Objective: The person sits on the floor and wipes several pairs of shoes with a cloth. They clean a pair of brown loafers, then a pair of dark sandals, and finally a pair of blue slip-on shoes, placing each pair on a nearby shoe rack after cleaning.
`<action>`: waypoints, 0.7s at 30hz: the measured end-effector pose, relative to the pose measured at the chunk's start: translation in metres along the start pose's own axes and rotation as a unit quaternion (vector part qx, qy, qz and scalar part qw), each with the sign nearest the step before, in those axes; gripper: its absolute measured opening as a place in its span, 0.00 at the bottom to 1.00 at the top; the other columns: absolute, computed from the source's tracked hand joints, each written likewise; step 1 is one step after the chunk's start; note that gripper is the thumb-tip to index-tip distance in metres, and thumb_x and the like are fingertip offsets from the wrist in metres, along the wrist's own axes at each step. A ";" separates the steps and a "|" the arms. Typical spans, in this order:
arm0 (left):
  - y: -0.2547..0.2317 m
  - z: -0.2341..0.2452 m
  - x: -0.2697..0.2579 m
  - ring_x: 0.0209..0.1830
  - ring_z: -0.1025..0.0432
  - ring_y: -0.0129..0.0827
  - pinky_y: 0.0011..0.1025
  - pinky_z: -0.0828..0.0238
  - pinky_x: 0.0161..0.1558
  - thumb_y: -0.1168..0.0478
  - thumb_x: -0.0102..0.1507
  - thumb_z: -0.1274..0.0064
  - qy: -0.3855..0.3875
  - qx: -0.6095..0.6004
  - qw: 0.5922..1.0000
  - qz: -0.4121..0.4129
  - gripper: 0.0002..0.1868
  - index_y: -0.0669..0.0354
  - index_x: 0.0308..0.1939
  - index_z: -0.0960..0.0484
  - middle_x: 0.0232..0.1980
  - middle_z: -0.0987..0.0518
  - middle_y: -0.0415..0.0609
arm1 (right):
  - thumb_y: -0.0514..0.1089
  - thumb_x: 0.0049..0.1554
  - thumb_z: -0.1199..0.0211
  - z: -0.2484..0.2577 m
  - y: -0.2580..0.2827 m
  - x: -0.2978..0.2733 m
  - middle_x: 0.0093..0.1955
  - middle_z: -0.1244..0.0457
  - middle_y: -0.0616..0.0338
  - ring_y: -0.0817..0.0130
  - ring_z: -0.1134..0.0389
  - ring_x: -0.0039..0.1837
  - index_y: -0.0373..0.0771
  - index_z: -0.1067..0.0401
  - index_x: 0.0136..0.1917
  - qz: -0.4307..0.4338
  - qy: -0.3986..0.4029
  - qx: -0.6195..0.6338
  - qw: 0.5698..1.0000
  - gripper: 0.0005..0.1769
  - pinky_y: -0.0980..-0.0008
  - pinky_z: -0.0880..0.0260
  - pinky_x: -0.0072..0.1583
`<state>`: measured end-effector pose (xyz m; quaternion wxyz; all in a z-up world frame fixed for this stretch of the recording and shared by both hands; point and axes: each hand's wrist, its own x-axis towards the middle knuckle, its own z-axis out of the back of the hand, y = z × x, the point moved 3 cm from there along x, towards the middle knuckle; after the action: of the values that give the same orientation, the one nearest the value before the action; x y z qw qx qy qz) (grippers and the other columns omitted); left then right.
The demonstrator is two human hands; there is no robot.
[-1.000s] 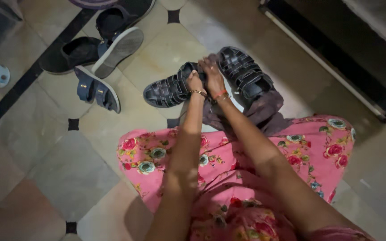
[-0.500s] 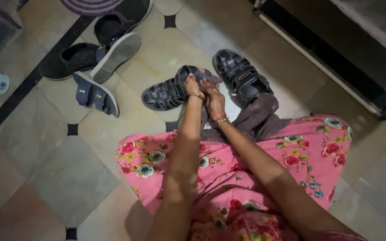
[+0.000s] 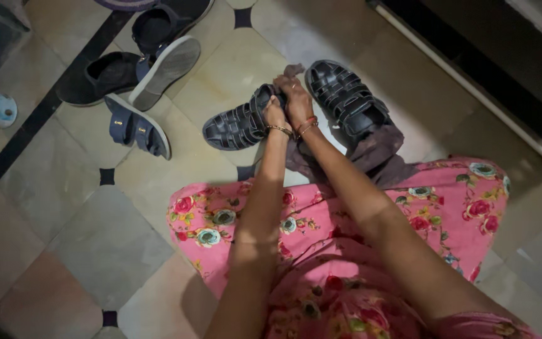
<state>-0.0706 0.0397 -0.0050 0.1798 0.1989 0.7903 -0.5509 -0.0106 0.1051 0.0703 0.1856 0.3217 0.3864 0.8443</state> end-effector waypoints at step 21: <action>-0.002 -0.005 -0.002 0.42 0.24 0.43 0.37 0.27 0.49 0.58 0.73 0.60 0.152 -0.114 0.982 0.020 0.20 0.73 0.49 0.18 0.46 0.15 0.58 | 0.27 0.52 0.44 0.037 0.037 -0.073 0.58 0.29 0.53 0.55 0.26 0.57 0.44 0.20 0.58 -0.075 -0.069 -0.024 0.995 0.25 0.63 0.26 0.59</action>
<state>-0.0696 0.0434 -0.0011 0.0898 0.2749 0.8617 -0.4170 0.0657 0.0605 0.0883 0.2820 0.3449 0.3753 0.8128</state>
